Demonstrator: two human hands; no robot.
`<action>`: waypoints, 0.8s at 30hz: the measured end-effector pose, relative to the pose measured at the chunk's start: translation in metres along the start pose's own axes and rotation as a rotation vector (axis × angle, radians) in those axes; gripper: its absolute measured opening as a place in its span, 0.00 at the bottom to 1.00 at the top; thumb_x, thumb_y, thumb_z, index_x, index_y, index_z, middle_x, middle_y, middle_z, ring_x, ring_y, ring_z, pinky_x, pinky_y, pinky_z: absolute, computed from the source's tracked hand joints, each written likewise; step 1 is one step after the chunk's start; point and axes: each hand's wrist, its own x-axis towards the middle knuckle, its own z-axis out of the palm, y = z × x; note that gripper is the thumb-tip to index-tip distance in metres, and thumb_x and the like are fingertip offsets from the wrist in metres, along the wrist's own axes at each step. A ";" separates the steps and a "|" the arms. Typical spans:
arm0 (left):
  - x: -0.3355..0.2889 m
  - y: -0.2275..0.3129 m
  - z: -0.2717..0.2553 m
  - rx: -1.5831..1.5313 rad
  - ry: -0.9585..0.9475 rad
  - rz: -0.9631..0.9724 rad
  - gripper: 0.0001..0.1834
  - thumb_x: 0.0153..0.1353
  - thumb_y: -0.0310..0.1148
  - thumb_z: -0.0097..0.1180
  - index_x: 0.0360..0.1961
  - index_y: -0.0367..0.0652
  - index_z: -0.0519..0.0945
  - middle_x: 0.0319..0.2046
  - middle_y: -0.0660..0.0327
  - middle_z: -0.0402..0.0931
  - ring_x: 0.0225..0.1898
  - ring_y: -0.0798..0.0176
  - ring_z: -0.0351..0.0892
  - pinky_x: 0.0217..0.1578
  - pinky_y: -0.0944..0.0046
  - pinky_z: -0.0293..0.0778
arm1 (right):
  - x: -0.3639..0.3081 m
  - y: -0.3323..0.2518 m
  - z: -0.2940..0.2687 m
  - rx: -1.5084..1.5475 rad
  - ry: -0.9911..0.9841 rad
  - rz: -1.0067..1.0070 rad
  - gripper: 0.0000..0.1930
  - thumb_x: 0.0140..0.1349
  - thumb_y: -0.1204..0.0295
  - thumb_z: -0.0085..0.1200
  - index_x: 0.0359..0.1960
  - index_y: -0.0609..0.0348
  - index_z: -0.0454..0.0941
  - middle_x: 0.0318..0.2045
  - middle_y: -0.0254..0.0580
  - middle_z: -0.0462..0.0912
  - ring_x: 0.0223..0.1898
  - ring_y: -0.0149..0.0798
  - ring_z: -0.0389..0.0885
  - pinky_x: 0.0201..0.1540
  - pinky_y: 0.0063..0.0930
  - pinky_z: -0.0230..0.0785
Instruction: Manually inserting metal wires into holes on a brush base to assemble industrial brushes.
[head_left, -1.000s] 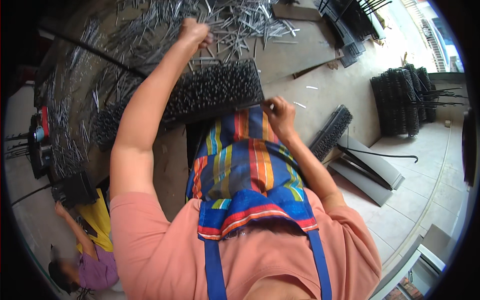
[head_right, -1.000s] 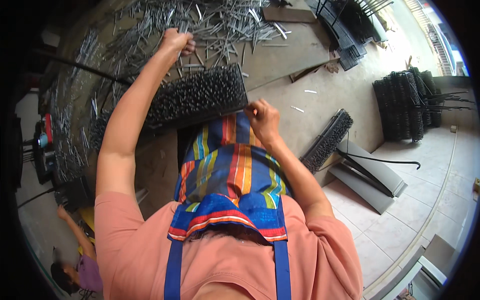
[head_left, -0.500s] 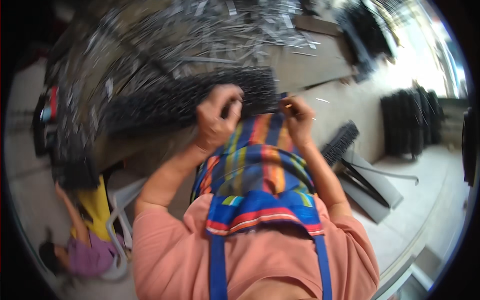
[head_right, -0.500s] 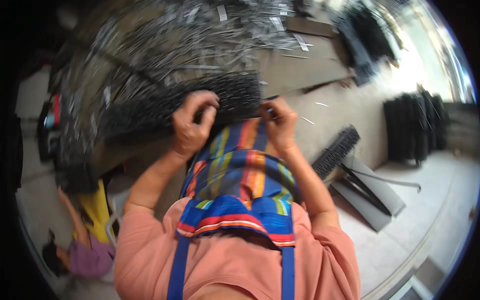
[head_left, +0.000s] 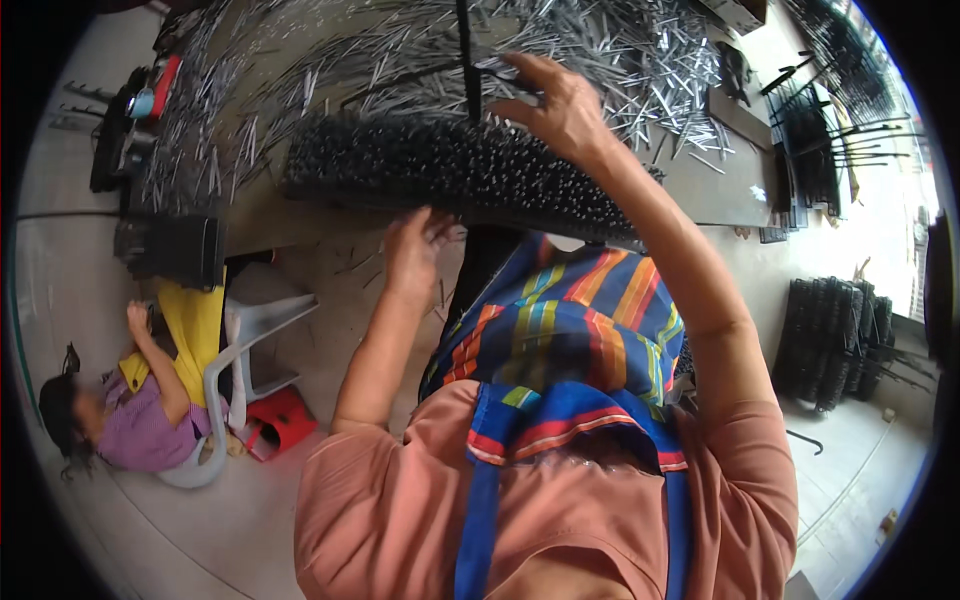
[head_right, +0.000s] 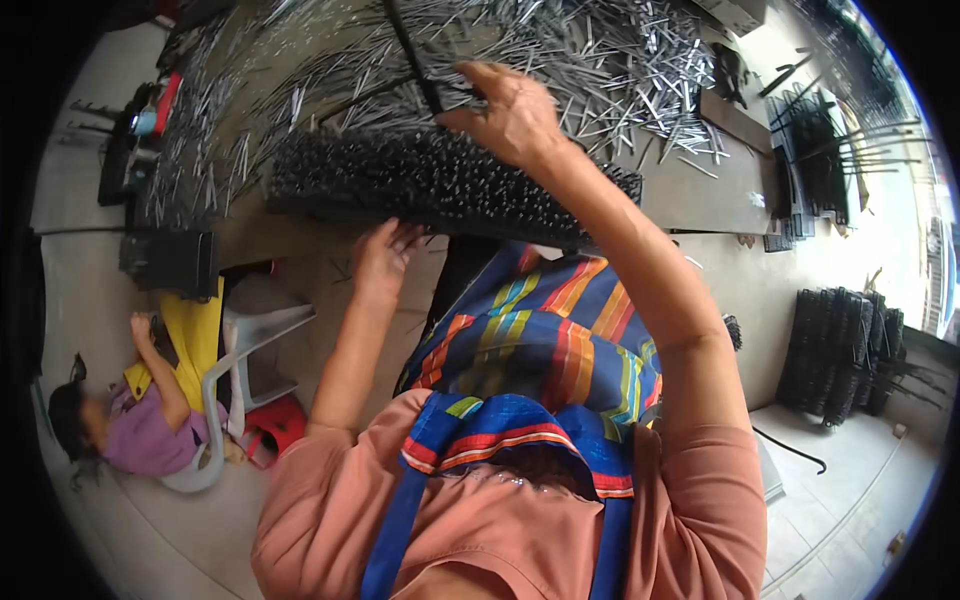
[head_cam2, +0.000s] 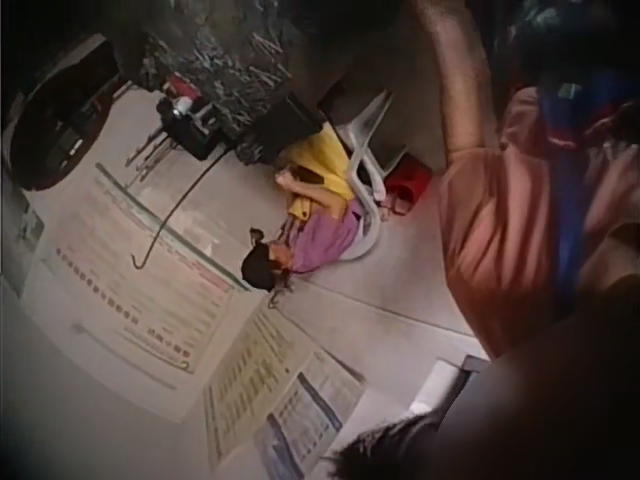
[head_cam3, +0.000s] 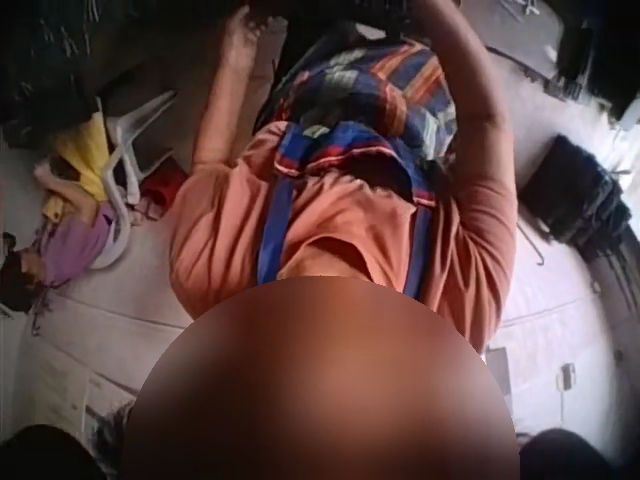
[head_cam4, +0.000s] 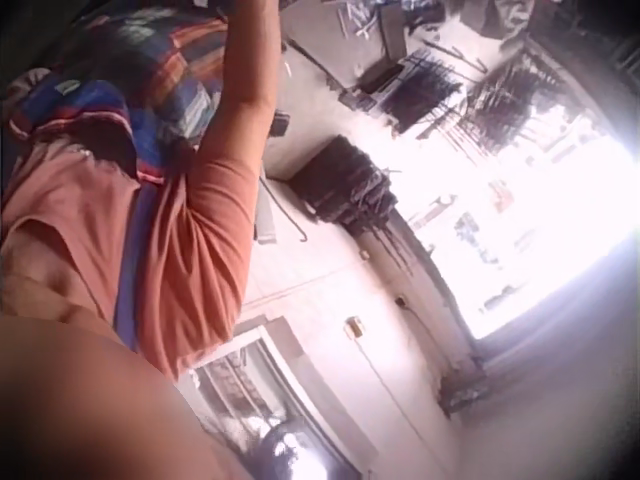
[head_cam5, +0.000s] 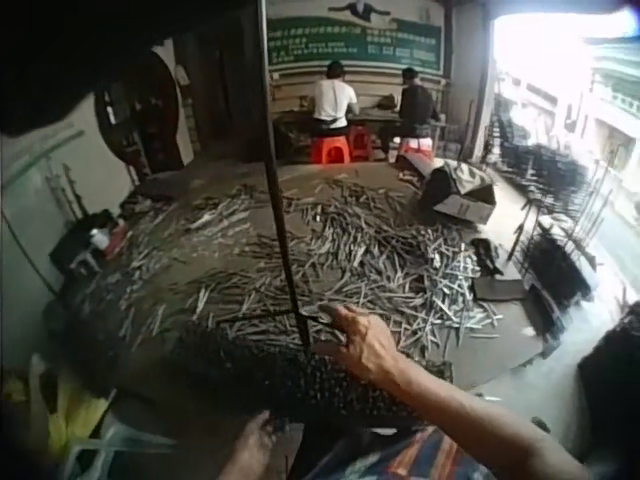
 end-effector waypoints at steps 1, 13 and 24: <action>0.004 0.004 0.002 0.013 0.020 -0.047 0.12 0.60 0.27 0.56 0.45 0.35 0.74 0.38 0.52 0.79 0.38 0.52 0.81 0.36 0.56 0.78 | 0.006 0.006 -0.001 0.044 0.022 0.022 0.35 0.51 0.54 0.68 0.60 0.56 0.73 0.50 0.53 0.81 0.51 0.48 0.81 0.50 0.37 0.73; 0.024 0.006 -0.024 0.244 0.027 -0.275 0.12 0.60 0.31 0.55 0.44 0.42 0.78 0.37 0.59 0.82 0.34 0.58 0.83 0.31 0.62 0.78 | 0.048 -0.027 0.008 -0.003 -0.261 0.322 0.30 0.56 0.41 0.55 0.32 0.61 0.85 0.26 0.55 0.82 0.34 0.53 0.83 0.39 0.42 0.75; -0.102 -0.054 0.106 0.315 -0.496 -0.510 0.15 0.52 0.26 0.57 0.43 0.38 0.79 0.36 0.56 0.82 0.31 0.59 0.83 0.23 0.66 0.72 | -0.143 -0.036 -0.203 0.024 0.048 0.760 0.22 0.59 0.52 0.59 0.30 0.63 0.84 0.18 0.41 0.77 0.23 0.32 0.74 0.29 0.31 0.67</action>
